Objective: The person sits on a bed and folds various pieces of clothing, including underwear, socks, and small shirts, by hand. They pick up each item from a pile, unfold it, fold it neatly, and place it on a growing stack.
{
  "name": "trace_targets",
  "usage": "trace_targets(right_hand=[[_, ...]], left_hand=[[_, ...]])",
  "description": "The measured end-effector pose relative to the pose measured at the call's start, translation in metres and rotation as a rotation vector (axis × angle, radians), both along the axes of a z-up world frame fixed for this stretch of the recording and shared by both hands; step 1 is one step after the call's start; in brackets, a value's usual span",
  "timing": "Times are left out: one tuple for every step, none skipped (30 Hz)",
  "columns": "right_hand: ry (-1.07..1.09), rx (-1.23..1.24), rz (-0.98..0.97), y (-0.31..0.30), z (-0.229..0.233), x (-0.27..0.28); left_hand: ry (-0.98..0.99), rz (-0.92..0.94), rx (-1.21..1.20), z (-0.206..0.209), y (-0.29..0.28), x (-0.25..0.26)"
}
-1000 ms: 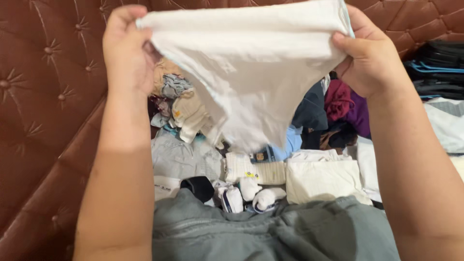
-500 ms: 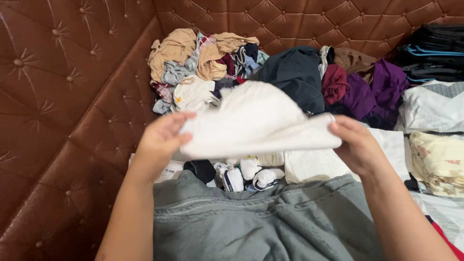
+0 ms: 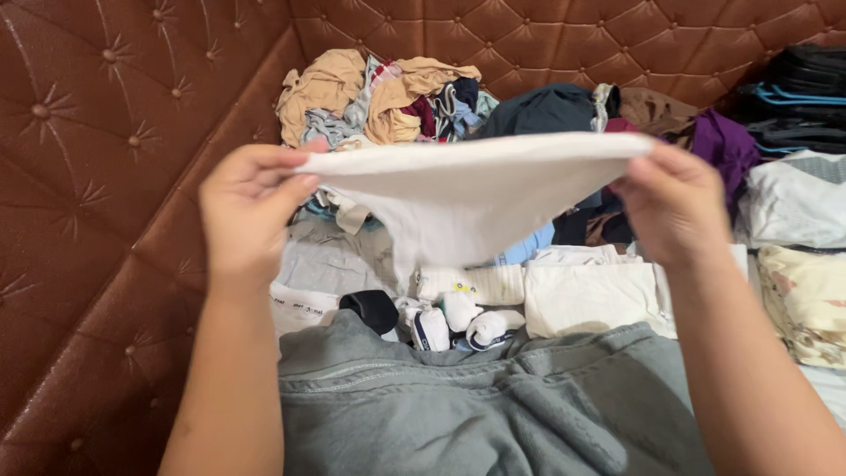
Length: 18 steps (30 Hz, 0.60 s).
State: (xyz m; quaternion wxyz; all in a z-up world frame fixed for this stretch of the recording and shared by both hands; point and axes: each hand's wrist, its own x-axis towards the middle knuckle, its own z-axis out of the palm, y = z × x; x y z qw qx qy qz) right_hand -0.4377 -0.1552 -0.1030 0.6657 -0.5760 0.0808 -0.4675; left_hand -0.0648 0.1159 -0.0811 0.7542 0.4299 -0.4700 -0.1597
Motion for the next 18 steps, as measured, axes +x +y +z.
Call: trace_targets(right_hand=[[-0.036,-0.046,0.048,0.008,0.01,-0.007],[-0.071,-0.092,0.094,0.017,0.013,-0.014],[-0.089,-0.117,0.125,0.025,0.01,-0.018],[-0.108,-0.143,0.155,0.032,0.006,-0.028],[-0.107,-0.13,0.188,0.035,-0.002,-0.039],[-0.105,-0.114,0.22,0.037,-0.014,-0.053],[-0.083,-0.06,0.254,0.037,-0.029,-0.066],[-0.061,-0.007,0.287,0.037,-0.046,-0.079],[-0.015,0.022,0.28,0.038,-0.065,-0.092],[0.029,0.05,0.273,0.041,-0.086,-0.104],[0.072,0.078,0.267,0.044,-0.104,-0.116],[0.108,0.071,0.288,0.048,-0.121,-0.129],[0.144,0.065,0.309,0.053,-0.135,-0.141],[0.181,0.059,0.329,0.055,-0.145,-0.149],[0.243,0.085,0.343,0.054,-0.153,-0.156],[0.306,0.112,0.355,0.057,-0.16,-0.163],[0.368,0.139,0.367,0.059,-0.165,-0.17],[0.495,0.2,0.339,0.056,-0.169,-0.171]], left_hand=[[0.028,-0.027,-0.046,0.003,0.014,-0.003],[0.056,-0.057,-0.091,0.003,0.025,-0.008],[0.045,-0.11,-0.106,0.0,0.035,-0.01],[0.034,-0.164,-0.122,-0.004,0.047,-0.011],[0.024,-0.218,-0.138,-0.009,0.059,-0.01],[0.031,-0.277,-0.077,-0.016,0.071,-0.008],[0.038,-0.337,-0.016,-0.024,0.083,-0.005],[0.045,-0.4,0.043,-0.033,0.093,-0.004],[0.052,-0.434,0.086,-0.044,0.101,-0.005],[0.056,-0.469,0.129,-0.055,0.107,-0.006],[0.06,-0.505,0.172,-0.066,0.112,-0.008],[0.065,-0.538,0.24,-0.076,0.115,-0.009],[0.069,-0.571,0.307,-0.085,0.117,-0.01],[0.075,-0.605,0.376,-0.094,0.118,-0.011],[0.115,-0.66,0.418,-0.102,0.119,-0.012],[0.157,-0.717,0.461,-0.108,0.119,-0.012],[0.198,-0.774,0.504,-0.115,0.117,-0.012],[0.192,-0.766,0.557,-0.121,0.114,-0.01]])
